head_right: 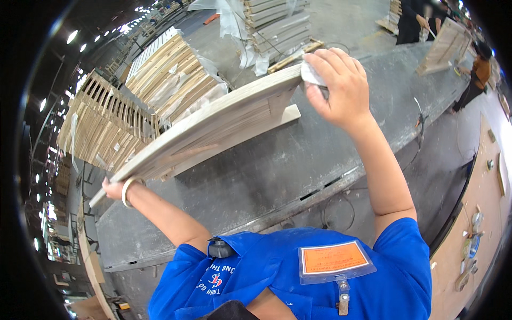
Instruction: The person sands a white slatted wooden panel with a sanding block, applies a white substance from a tube, and wipes it with a cloth. The person then uses a power sander on the panel and flips it to sand the back side.
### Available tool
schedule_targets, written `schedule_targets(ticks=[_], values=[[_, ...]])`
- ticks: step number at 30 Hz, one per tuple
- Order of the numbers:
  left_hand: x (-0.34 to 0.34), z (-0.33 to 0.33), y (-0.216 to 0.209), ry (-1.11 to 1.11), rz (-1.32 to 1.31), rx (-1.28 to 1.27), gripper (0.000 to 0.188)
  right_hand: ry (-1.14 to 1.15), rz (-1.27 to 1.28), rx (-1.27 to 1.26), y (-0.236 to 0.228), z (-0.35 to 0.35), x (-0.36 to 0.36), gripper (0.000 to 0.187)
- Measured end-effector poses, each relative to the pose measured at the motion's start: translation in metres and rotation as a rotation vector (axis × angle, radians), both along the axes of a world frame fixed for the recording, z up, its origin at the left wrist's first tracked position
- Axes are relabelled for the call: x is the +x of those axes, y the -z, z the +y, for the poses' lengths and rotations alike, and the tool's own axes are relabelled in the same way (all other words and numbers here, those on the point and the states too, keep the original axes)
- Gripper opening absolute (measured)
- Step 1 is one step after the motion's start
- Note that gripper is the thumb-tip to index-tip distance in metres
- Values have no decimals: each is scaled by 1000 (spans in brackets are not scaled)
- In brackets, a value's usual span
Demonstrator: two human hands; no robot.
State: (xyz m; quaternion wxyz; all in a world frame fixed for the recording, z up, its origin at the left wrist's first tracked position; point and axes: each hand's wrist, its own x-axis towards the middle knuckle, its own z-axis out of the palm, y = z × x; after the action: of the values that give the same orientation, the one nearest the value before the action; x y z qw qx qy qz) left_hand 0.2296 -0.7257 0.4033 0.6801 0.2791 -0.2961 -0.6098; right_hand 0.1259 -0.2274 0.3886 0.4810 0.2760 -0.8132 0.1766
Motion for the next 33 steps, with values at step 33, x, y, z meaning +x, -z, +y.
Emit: schedule_targets(ticks=[33], values=[[-134, 286, -175, 342, -378, -912, 56, 429, -225, -703, 166, 149, 132, 44]])
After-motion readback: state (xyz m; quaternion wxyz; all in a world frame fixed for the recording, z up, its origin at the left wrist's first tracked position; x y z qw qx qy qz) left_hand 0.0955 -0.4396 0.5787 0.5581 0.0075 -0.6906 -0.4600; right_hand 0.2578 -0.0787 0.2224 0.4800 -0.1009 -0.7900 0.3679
